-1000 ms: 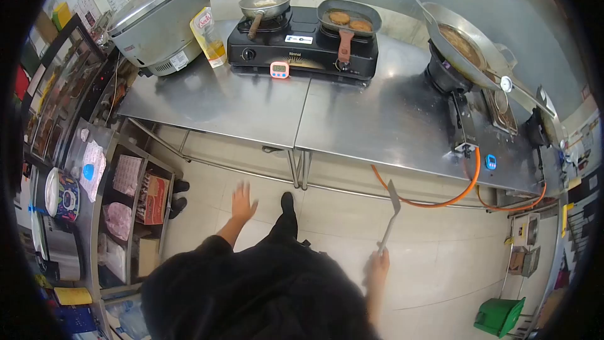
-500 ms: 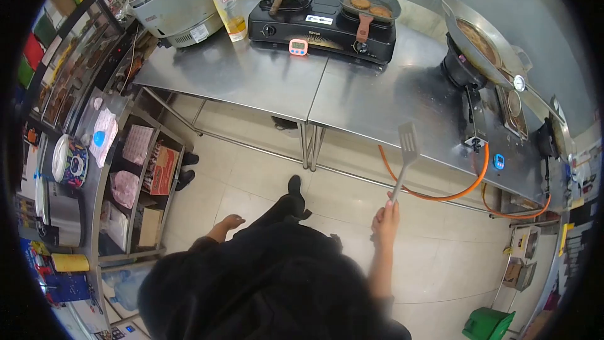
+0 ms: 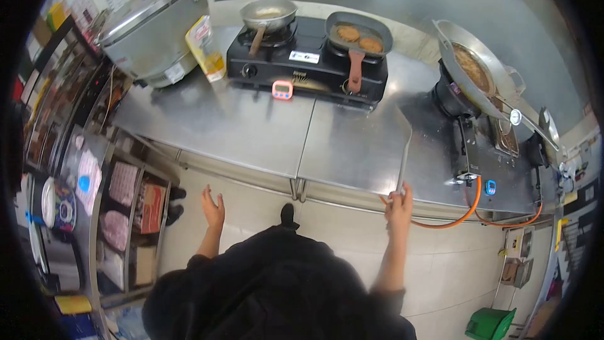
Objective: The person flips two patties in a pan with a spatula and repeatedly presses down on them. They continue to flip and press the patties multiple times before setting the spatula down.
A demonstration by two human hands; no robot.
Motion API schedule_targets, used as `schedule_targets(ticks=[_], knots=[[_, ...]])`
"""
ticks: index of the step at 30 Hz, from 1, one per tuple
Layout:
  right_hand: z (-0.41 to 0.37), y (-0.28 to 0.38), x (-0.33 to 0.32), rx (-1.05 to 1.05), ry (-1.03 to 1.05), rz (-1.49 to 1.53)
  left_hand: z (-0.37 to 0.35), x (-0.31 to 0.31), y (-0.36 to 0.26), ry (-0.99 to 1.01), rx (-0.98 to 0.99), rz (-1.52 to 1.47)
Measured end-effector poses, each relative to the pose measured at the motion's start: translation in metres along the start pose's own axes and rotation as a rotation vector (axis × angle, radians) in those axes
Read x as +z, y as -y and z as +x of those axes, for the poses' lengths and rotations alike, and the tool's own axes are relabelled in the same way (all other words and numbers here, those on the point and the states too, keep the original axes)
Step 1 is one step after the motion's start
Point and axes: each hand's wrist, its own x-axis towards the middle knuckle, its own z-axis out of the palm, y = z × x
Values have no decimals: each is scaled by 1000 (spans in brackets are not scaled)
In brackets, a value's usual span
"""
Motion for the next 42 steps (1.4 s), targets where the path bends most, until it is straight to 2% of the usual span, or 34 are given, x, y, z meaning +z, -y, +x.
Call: schedule_targets(ticks=[3,5,7,10,13,19,31,37,42], knots=[[54,61,30,-157,-3,-221,68,-2,-35,-157,111,-25],[100,77,48,-545,-58,-513,107,-5,-54,-209,241,19],[115,118,85,-543,-162,-819,140,3,-62,-175,278,-2],[164,132,114,-617,-206,-1034,163,16,-69,-96,312,45],[184,155,141,-569,-216,-1309,170,24,-73,-58,319,92],[206,170,171,-470,-145,-1459,172,34,-63,-79,316,73],[297,172,201,-550,-120,-1476,172,34,-64,-117,332,52],[280,190,207,-620,-93,-1429,172,34,-65,-109,317,51],[265,185,230,-625,-28,-1505,173,34,-66,-125,327,38]])
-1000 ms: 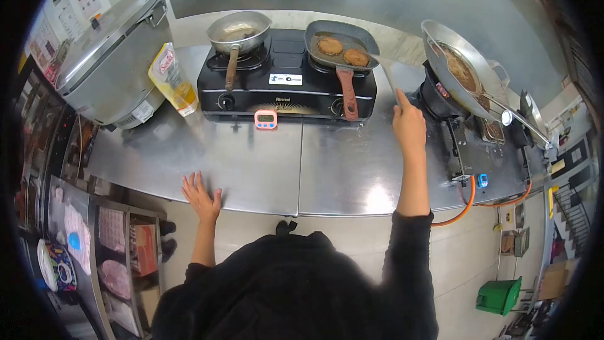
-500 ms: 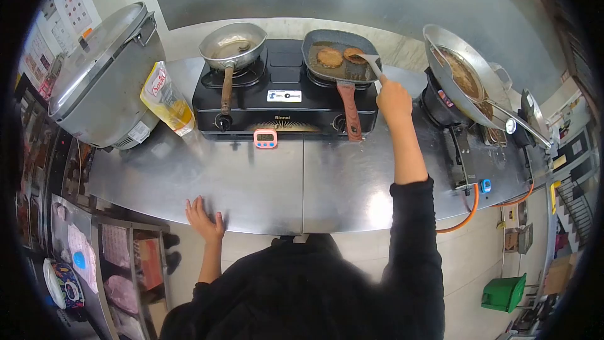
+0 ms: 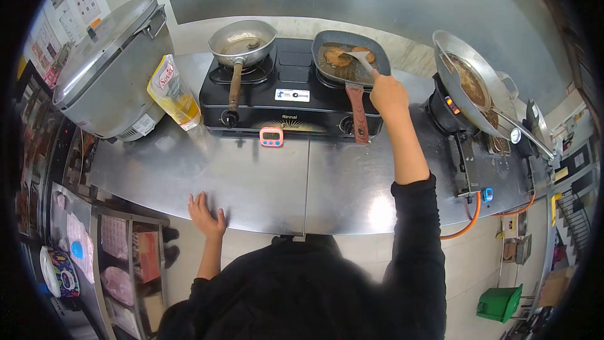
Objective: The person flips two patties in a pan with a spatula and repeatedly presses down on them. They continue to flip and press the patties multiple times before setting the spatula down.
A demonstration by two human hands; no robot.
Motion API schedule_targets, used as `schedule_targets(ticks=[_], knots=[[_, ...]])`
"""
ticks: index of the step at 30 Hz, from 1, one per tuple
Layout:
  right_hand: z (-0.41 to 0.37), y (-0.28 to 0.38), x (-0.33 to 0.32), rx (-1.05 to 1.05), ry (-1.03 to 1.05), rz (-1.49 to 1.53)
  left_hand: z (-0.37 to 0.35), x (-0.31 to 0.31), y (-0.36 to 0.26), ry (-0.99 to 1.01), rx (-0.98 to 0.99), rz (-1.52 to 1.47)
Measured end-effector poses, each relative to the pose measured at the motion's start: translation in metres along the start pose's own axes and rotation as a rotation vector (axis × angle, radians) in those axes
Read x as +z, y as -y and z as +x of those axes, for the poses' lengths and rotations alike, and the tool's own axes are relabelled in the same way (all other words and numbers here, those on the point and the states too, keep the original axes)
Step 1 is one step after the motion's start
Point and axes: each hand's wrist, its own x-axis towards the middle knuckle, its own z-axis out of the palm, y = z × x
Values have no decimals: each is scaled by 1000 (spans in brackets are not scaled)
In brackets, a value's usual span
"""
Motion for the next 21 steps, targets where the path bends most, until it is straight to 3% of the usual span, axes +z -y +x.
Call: schedule_targets(ticks=[21], knots=[[46,12,14,-123,4,28,0,-2,-1,-10,-14,-33]])
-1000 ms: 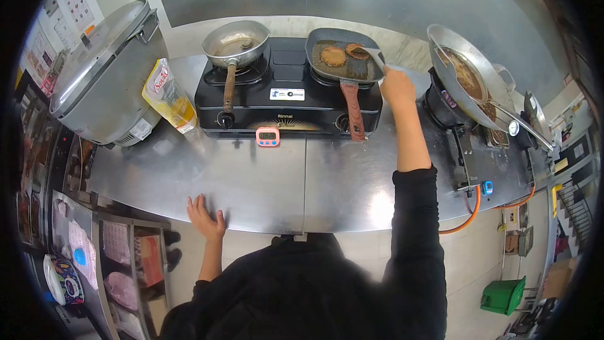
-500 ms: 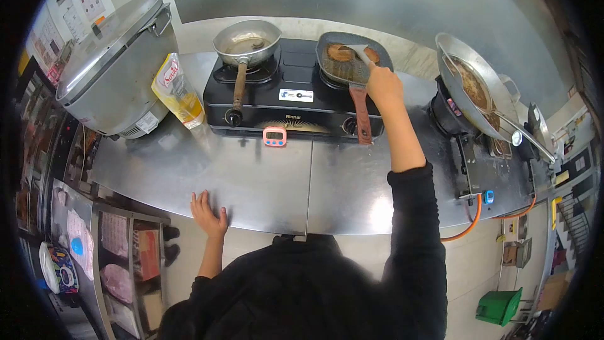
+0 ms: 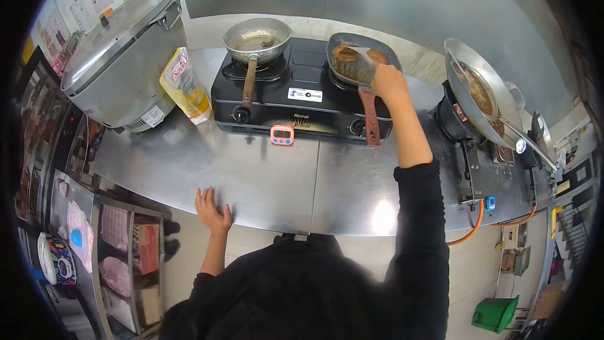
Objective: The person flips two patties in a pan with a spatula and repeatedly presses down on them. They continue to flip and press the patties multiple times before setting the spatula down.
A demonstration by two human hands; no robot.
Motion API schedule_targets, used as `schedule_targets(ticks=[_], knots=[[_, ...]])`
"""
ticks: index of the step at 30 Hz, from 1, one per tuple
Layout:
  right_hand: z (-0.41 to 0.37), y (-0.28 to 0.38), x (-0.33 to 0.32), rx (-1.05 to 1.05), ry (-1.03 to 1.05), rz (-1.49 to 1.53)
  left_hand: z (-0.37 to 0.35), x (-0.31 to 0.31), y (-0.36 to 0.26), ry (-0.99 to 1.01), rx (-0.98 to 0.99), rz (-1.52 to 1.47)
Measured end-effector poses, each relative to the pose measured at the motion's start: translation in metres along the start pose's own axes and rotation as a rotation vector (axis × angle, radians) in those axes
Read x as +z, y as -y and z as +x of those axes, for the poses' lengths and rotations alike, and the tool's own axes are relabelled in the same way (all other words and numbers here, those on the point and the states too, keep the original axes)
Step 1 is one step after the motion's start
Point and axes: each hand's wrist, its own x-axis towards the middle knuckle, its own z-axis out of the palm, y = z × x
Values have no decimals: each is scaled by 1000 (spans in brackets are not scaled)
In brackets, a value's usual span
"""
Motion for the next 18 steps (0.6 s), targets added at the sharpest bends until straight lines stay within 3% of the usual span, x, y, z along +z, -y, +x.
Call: schedule_targets(ticks=[7,10,18], knots=[[3,6,4,54,7,-2,2,-1,0,-18,27,12],[-22,5,-8,-23,16,-5,0,0,0,-19,24,7],[-55,-4,-26,2,7,9,2,-2,-2,-17,32,6]])
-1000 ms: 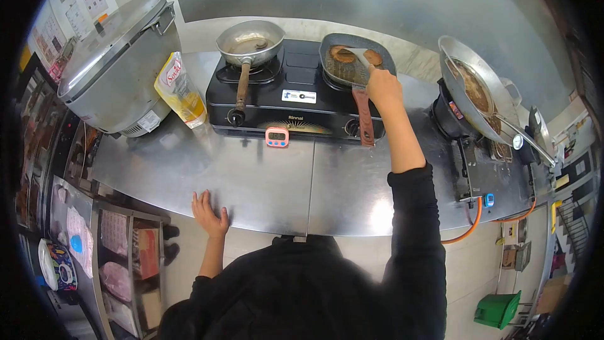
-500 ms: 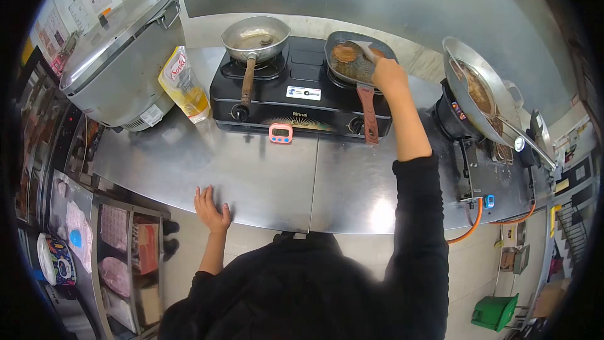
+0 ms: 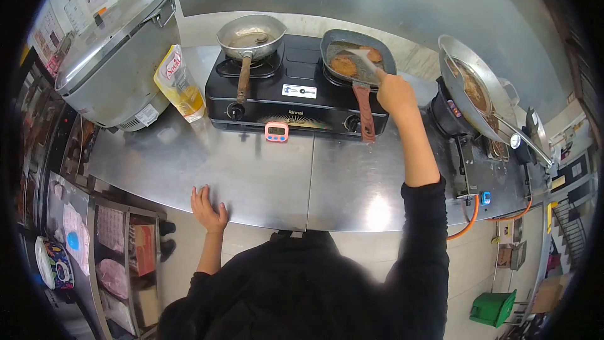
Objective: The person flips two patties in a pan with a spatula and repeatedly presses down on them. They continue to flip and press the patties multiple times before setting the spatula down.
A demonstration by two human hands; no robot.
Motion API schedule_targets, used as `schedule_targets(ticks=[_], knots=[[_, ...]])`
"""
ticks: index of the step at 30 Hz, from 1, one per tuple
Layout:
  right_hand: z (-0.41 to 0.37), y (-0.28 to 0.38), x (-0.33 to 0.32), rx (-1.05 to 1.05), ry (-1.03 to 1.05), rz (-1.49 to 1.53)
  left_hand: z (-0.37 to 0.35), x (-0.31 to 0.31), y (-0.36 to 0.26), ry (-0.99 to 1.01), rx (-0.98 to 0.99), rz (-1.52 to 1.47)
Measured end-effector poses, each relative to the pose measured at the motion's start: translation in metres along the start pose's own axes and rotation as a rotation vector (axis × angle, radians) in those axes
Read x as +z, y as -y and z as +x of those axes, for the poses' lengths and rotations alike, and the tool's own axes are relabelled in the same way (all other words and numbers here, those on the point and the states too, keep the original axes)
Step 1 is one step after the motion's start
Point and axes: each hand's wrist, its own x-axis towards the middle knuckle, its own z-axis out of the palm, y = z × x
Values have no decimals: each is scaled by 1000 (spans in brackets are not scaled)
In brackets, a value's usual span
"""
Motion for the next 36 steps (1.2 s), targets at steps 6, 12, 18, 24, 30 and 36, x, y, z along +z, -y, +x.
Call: schedule_targets(ticks=[6,12,18,24,30,36], knots=[[-33,8,-11,5,-13,17,-1,3,4,-12,2,-7],[2,7,9,33,-11,-37,1,1,1,-20,7,-13],[55,5,36,34,-19,12,0,1,2,8,8,-3],[30,1,18,-47,21,71,0,0,0,-4,5,-6],[-24,-9,-7,-75,21,92,2,0,0,-26,20,-10],[-16,20,-15,21,32,-15,1,1,2,-18,27,-19]])
